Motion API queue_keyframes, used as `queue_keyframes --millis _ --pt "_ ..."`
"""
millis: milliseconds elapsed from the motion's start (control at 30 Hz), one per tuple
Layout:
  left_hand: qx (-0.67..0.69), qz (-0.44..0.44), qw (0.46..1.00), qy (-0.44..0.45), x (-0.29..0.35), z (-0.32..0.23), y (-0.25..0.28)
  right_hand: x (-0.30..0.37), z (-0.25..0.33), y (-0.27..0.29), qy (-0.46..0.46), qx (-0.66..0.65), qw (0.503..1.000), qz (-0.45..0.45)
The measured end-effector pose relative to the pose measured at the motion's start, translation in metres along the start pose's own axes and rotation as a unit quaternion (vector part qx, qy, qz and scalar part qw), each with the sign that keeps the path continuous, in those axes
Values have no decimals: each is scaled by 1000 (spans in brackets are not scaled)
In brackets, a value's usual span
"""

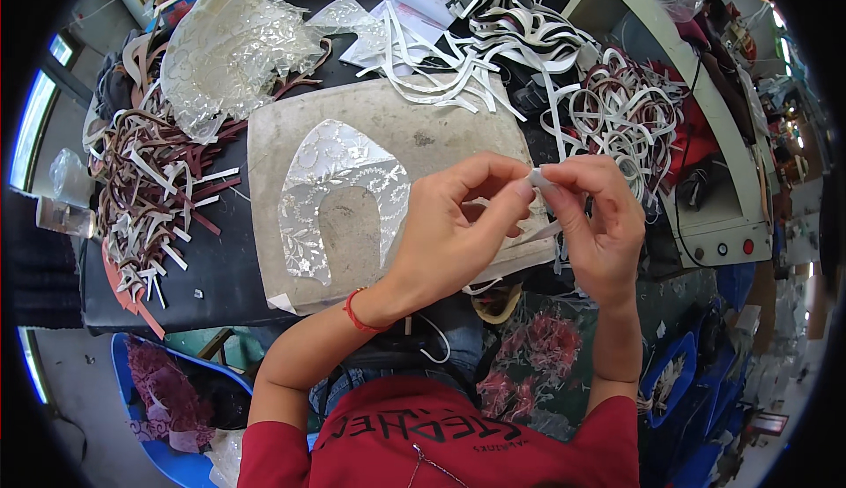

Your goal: Manually assemble and align lace/fabric components for a shoe upper on a workspace.

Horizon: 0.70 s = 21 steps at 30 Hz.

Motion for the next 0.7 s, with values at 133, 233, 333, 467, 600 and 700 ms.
queue_keyframes --millis 133,233,333,467,600,700 --pt "-89 14 996 -10 -1 -4 4 -2 8 -3 -21 49 999 13" --pt "-102 -6 994 -30 0 -2 9 -7 27 -4 126 190 974 9" --pt "-213 4 970 -121 5 -22 1 -10 42 -7 194 282 939 26" --pt "-265 -22 940 -215 10 -29 -1 -7 44 -13 197 237 951 14" --pt "-111 -43 985 -125 8 -9 8 4 3 -14 23 -10 999 -28" --pt "-14 -40 998 -46 6 3 11 13 -20 -21 -89 -151 983 -53"
Point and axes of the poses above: each hand's wrist, its own x-axis away from the middle knuckle, its own y-axis out of the back of the hand, z = x × y, the point moved 8 cm from there along -x, towards the middle knuckle, and after that the axes turned 9 degrees about x, right-handed, at the moved point
